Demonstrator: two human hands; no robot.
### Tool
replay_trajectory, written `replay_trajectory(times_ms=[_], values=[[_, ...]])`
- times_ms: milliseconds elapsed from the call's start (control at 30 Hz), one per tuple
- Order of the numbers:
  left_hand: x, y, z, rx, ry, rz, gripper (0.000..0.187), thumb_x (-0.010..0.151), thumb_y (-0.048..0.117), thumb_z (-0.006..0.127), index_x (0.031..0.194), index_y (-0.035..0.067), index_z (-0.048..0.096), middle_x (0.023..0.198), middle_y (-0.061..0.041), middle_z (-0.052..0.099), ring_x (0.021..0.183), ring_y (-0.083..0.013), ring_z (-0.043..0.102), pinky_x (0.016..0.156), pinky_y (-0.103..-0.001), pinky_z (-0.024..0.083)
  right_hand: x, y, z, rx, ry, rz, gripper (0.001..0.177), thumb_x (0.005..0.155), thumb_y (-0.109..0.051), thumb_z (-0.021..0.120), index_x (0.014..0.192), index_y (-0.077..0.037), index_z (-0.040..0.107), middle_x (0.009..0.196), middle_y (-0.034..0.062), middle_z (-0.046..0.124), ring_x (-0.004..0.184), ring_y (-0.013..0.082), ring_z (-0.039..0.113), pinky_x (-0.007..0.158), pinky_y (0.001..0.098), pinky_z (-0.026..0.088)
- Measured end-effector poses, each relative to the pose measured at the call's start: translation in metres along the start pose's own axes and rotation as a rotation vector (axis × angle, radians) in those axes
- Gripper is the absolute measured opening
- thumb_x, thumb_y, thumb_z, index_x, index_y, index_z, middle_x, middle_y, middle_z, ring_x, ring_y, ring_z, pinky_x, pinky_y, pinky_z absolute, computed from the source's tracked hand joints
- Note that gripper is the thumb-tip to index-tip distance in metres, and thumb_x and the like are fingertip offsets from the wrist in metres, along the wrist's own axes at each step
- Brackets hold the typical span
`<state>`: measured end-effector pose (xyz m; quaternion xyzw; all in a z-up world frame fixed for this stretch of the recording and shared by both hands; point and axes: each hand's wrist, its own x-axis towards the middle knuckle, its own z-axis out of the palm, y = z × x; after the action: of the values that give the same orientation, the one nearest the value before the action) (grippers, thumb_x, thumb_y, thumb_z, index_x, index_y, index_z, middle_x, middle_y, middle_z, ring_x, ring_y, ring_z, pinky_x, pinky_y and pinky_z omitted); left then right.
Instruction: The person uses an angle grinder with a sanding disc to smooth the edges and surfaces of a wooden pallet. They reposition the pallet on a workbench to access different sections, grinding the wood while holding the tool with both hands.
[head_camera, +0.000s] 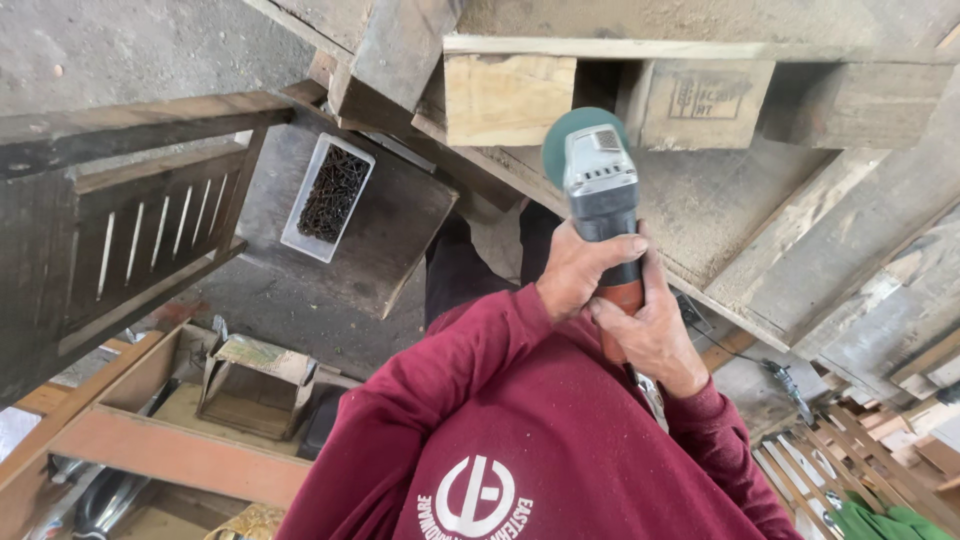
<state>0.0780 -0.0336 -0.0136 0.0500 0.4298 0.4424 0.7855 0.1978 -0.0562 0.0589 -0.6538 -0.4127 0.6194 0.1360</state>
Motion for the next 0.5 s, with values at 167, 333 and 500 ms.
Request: replay_trajectory(times_ms=[167,333,500], values=[[0.001,0.035,-0.014,-0.020,0.028,0.136,0.034,0.086,0.013,0.080,0.113,-0.001,0.066,0.101,-0.007,0.069,0.087,-0.0165,0.067,0.081,-0.033,0.058,0.030,-0.025,0.006,-0.163,-0.128,-0.265,0.098,0.087,-0.018,0.071,0.163,-0.002,0.012,0.145,0.0286,0.051,0.129,0.0335,0.061,0.102,0.0398,0.054],[0.041,0.075,-0.023,-0.069,0.053,0.162,0.029,0.088,0.016,0.074,0.110,-0.002,0.067,0.098,-0.008,0.070,0.087,-0.0180,0.067,0.082,-0.033,0.057,0.074,-0.050,0.000,-0.200,-0.167,-0.427,0.094,0.090,-0.023,0.073,0.163,-0.001,0.018,0.157,0.0278,0.045,0.133,0.0339,0.059,0.100,0.0377,0.053],[0.058,0.066,0.000,-0.137,-0.013,0.133,0.027,0.089,0.015,0.074,0.109,-0.001,0.066,0.098,-0.007,0.070,0.088,-0.0177,0.067,0.083,-0.034,0.056,0.077,-0.057,-0.032,-0.177,-0.174,-0.191,0.099,0.090,-0.025,0.073,0.170,-0.008,0.017,0.154,0.0210,0.056,0.118,0.0357,0.063,0.098,0.0382,0.054]])
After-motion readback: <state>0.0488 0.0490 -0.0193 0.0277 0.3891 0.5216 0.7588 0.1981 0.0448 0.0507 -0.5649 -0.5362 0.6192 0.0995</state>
